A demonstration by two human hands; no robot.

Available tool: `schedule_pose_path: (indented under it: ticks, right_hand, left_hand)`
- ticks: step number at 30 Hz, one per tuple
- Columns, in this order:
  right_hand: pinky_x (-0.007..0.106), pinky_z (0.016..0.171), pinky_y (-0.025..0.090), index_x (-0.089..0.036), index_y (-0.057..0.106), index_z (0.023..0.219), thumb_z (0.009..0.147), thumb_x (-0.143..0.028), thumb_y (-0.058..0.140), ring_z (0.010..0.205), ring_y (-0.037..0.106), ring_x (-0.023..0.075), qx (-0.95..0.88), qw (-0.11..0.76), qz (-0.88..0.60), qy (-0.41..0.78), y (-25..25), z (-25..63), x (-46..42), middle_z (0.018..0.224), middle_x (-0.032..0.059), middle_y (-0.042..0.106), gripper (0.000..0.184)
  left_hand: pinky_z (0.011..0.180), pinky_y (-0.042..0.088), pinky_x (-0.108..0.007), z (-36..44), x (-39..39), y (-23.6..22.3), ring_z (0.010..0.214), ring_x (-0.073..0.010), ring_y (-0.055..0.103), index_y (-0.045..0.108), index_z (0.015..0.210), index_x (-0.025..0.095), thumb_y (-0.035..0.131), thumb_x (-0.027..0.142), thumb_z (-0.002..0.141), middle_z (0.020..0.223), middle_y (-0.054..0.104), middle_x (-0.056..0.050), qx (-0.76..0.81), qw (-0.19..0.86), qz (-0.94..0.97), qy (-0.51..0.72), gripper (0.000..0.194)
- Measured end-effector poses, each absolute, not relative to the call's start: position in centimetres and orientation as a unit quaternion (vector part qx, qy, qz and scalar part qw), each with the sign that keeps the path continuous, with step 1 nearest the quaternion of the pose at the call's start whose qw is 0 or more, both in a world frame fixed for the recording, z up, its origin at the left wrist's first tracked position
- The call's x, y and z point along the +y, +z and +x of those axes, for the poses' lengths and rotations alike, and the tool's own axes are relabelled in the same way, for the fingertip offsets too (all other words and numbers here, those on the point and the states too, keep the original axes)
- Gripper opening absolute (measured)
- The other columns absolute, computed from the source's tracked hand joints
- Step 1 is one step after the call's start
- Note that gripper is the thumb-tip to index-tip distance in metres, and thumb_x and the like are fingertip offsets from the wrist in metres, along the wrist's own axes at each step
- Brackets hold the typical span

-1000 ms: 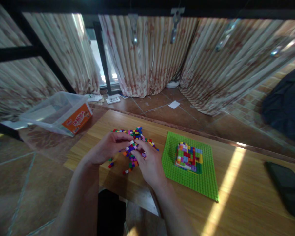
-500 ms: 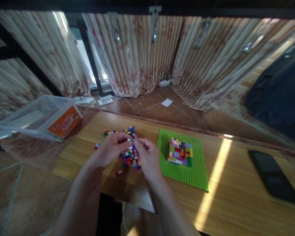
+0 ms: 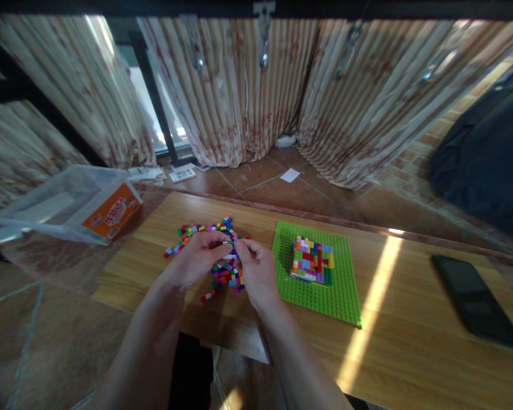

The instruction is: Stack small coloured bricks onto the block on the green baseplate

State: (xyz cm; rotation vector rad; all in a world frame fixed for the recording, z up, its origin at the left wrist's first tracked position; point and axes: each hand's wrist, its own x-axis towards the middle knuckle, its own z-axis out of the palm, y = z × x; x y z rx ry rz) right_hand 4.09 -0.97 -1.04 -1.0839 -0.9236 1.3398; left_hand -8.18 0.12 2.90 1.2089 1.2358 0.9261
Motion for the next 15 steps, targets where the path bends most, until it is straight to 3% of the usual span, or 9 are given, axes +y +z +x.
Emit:
schedule_pose_path:
  ticks: [7,10,15]
  right_hand:
    - [0.023,0.049,0.034,-0.019,0.067,0.068,0.067,-0.047,0.074,0.049,0.044,0.0097,-0.346,0.538,-0.44,0.631,-0.7,4.4,-0.9,0.052,-0.0051,0.054,0.029]
    - [0.026,0.054,0.038,-0.019,0.069,0.073,0.075,-0.044,0.067,0.053,0.05,0.0126,-0.452,0.523,-0.507,0.515,-1.0,4.7,-0.7,0.058,-0.0019,0.061,0.026]
    - [0.031,0.071,0.044,-0.02,0.074,0.081,0.085,-0.028,0.057,0.076,0.064,0.0204,-0.65,0.415,-0.576,0.272,-1.4,5.2,-0.7,0.08,0.0061,0.073,0.019]
  left_hand:
    - [0.055,0.039,-0.021,-8.4,-0.1,3.4,0.055,-0.009,0.051,0.063,0.07,0.013,0.061,0.02,0.071,0.062,0.059,0.002,0.509,0.603,0.472,0.394,0.007]
    - [0.052,0.037,-0.02,-8.7,0.1,2.8,0.052,-0.0084,0.047,0.064,0.07,0.014,0.061,0.021,0.072,0.06,0.058,0.003,0.542,0.55,0.502,0.39,0.008]
    - [0.052,0.038,-0.022,-9.6,0.8,1.2,0.053,-0.0111,0.05,0.066,0.069,0.015,0.058,0.017,0.073,0.057,0.058,0.002,0.605,0.446,0.549,0.365,0.009]
